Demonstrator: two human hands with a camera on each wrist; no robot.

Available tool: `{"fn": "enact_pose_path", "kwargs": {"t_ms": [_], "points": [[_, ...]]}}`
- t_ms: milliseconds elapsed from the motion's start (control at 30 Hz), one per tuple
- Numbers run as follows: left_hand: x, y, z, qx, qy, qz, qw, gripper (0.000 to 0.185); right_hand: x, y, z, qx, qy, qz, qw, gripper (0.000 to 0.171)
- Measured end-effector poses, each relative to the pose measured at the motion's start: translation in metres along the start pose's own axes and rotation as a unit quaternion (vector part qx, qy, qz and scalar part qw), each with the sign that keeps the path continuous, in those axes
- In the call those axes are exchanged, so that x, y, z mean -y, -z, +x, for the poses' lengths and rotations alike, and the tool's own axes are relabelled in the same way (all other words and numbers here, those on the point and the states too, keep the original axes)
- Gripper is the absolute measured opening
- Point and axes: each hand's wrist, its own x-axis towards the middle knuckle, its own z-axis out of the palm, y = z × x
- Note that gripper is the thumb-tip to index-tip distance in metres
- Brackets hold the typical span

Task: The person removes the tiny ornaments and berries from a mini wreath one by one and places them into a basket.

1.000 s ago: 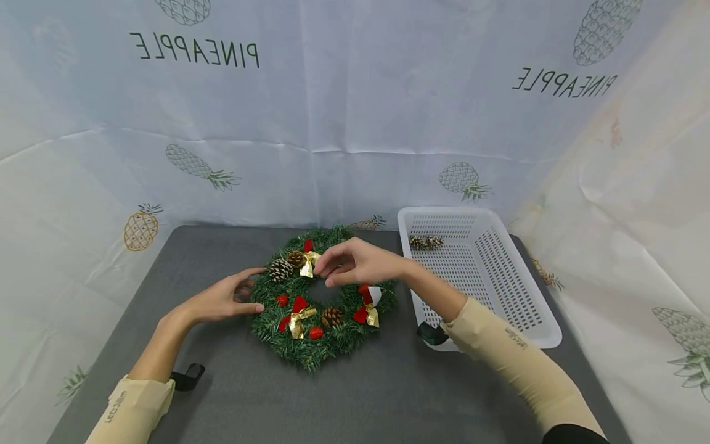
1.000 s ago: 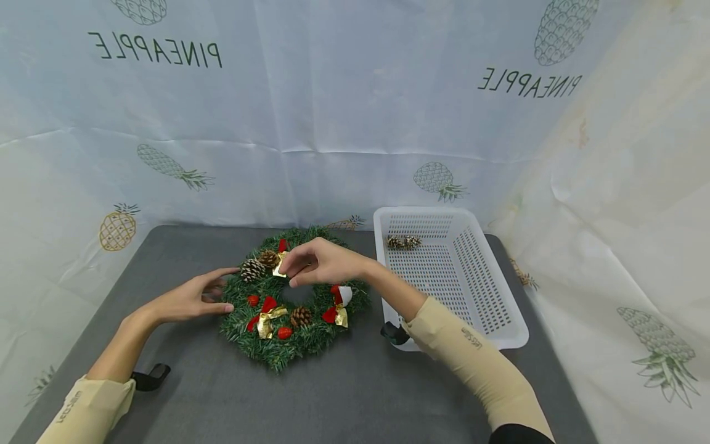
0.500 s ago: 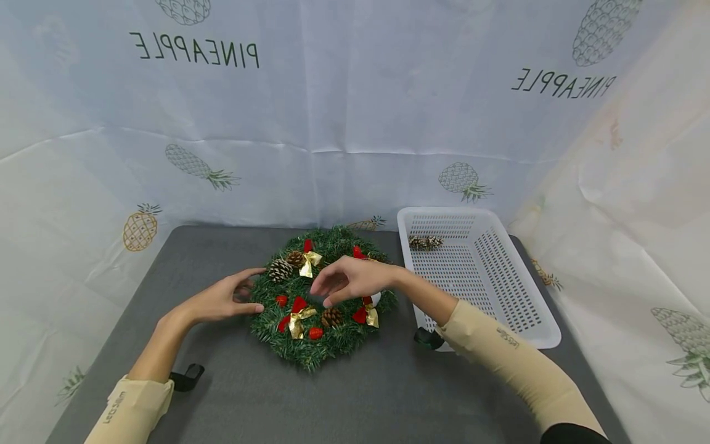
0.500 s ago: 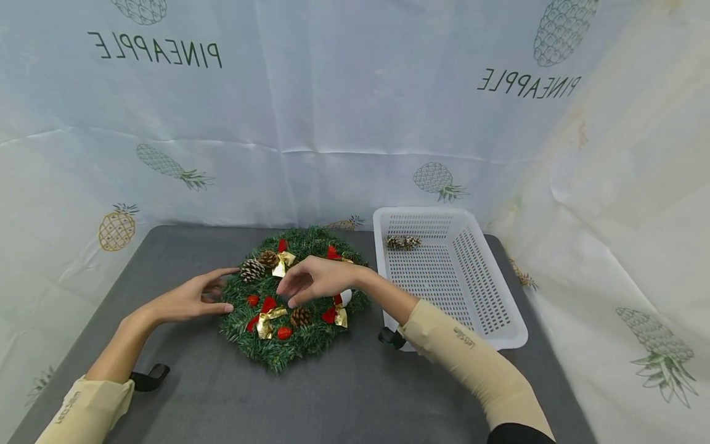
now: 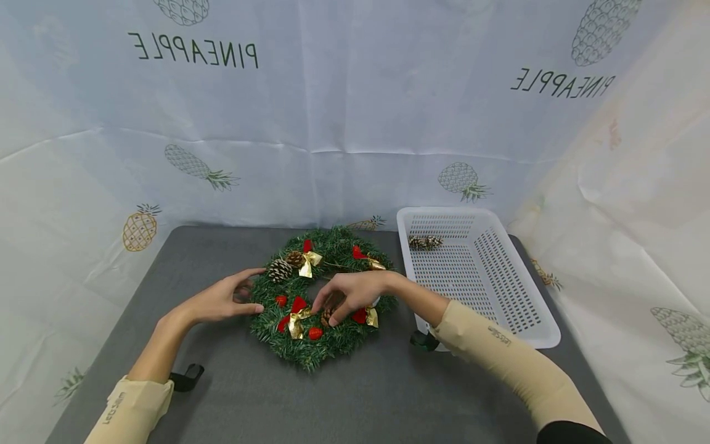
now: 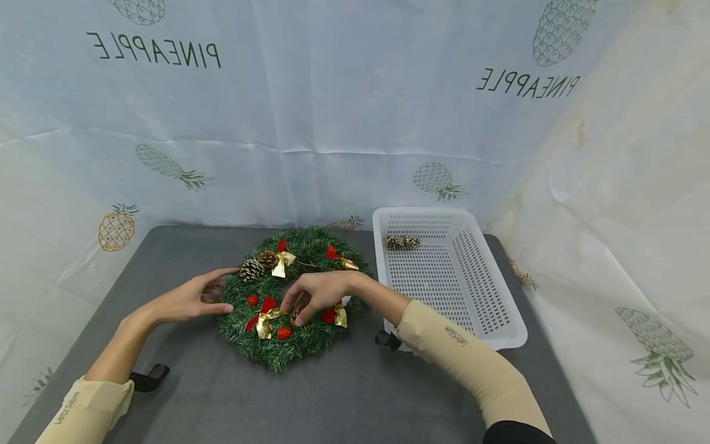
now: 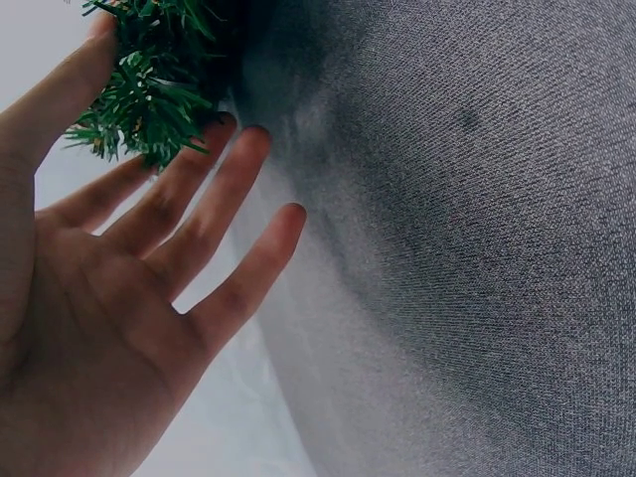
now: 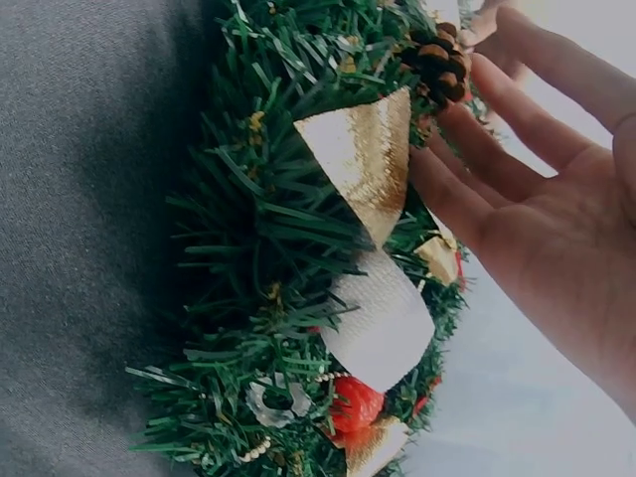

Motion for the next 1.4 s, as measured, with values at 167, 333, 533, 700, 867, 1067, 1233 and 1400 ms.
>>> {"fn": "enact_pose_path", "kwargs": {"t_ms": [167,333,533,700,867,1067,1233,1400], "points": [[0.001,-0.001,0.0,0.0,0.002,0.001,1.0,0.091,-0.002,-0.003,0.003,0.02,-0.016,-0.011,1.0,0.048],[0.002,-0.001,0.0,0.001,0.001,-0.001,1.0,0.091,-0.001,-0.005,0.003,0.021,-0.028,-0.014,0.999,0.048],[0.002,-0.001,0.001,0.0,0.0,-0.001,1.0,0.091,-0.001,-0.005,0.001,0.017,-0.025,-0.012,0.999,0.045],[0.001,-0.002,0.0,0.0,-0.001,-0.002,1.0,0.091,0.0,-0.005,0.0,0.007,-0.017,-0.013,1.0,0.043],[0.002,-0.002,0.0,-0.001,-0.001,-0.002,1.0,0.091,0.003,-0.003,-0.005,-0.003,-0.015,-0.009,1.0,0.043],[0.002,-0.002,0.0,-0.002,-0.001,-0.002,1.0,0.091,0.01,0.0,-0.01,-0.015,-0.003,-0.015,1.0,0.044],[0.001,-0.002,0.0,-0.002,0.0,-0.002,1.0,0.091,0.012,0.004,-0.015,-0.023,0.016,-0.008,1.0,0.046],[0.001,-0.001,0.0,-0.003,0.001,0.002,1.0,0.091,0.015,0.009,-0.023,-0.041,0.03,-0.002,0.999,0.045]]}}
